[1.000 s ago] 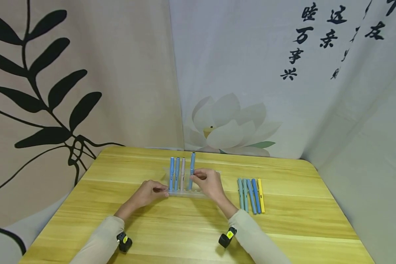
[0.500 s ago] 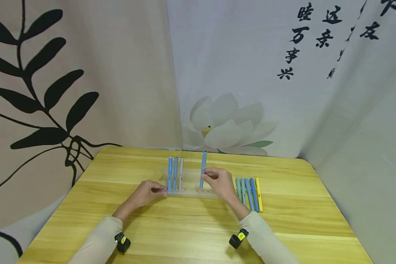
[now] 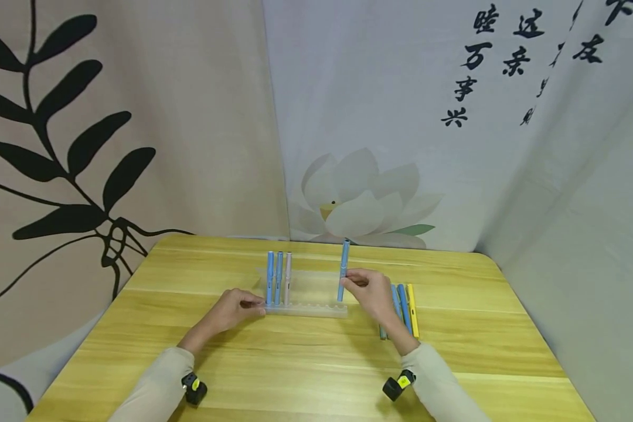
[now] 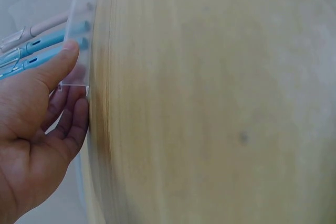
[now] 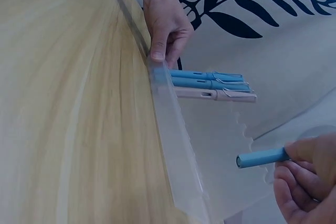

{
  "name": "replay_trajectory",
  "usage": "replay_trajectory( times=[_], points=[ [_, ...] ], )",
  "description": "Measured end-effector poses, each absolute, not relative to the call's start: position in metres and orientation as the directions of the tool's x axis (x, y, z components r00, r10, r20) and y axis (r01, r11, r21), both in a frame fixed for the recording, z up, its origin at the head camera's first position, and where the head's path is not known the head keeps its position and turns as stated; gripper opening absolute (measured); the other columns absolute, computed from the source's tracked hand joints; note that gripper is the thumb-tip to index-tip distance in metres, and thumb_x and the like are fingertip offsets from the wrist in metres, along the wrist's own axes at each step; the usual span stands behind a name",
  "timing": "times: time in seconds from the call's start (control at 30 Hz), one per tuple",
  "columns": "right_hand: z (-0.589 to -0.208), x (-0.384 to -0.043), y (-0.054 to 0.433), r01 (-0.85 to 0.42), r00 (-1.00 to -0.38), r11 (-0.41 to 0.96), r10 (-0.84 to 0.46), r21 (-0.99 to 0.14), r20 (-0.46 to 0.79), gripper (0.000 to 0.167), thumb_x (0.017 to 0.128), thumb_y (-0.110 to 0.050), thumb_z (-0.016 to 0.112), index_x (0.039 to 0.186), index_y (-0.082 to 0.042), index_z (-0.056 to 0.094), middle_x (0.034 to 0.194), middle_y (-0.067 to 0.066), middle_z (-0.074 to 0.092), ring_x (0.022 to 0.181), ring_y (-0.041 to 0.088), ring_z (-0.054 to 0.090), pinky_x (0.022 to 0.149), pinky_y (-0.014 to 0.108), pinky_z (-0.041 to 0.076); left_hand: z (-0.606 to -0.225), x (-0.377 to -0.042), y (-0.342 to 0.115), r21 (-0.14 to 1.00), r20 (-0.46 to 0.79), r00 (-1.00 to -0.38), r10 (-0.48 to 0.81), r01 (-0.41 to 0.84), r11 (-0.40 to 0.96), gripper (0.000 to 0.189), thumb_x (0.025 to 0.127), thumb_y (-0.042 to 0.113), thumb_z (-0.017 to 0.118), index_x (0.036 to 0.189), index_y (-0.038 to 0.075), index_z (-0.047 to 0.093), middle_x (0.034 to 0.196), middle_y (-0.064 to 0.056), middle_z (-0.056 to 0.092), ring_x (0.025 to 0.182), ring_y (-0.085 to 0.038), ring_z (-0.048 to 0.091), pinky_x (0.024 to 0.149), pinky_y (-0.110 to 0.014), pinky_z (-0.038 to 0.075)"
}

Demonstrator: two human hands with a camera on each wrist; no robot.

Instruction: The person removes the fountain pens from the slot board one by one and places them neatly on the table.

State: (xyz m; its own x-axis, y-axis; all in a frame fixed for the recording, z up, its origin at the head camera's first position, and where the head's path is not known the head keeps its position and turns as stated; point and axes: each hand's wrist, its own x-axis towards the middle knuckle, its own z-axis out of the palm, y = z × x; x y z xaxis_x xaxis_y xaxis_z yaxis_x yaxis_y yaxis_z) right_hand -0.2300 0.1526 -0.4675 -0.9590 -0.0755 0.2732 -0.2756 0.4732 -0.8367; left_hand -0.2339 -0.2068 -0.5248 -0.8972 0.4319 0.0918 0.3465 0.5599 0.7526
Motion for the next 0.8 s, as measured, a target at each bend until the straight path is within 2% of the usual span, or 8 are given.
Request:
replay_trajectory(
  times=[0.3, 0.8],
  points=[
    [-0.464, -0.223, 0.175, -0.267, -0.959, 0.485, -0.055, -0.833, 0.276, 0.024, 0.093, -0.021, 0.078, 0.111, -0.006, 0.078, 0.097, 0.006, 0.078, 0.087, 0.021, 0.074, 0.075, 0.032, 0.060, -0.524, -0.233, -0.207, 0.758, 0.088, -0.899, 0.430, 0.341, 0.557, 0.032, 0.095, 0.024, 0.075, 0.115, -0.001, 0.075, 0.108, -0.012, 0.076, 0.089, -0.014, 0.068, 0.076, -0.025, 0.056],
    [-0.466, -0.212, 0.218, -0.207, -0.966, 0.552, 0.014, -0.808, 0.257, 0.028, 0.094, -0.026, 0.077, 0.113, -0.006, 0.078, 0.098, 0.007, 0.078, 0.088, 0.021, 0.073, 0.076, 0.028, 0.058, -0.524, -0.234, -0.207, 0.765, 0.073, -0.900, 0.430, 0.327, 0.555, 0.033, 0.094, 0.024, 0.076, 0.115, -0.001, 0.075, 0.101, -0.007, 0.076, 0.082, -0.012, 0.063, 0.072, -0.025, 0.054]
  ],
)
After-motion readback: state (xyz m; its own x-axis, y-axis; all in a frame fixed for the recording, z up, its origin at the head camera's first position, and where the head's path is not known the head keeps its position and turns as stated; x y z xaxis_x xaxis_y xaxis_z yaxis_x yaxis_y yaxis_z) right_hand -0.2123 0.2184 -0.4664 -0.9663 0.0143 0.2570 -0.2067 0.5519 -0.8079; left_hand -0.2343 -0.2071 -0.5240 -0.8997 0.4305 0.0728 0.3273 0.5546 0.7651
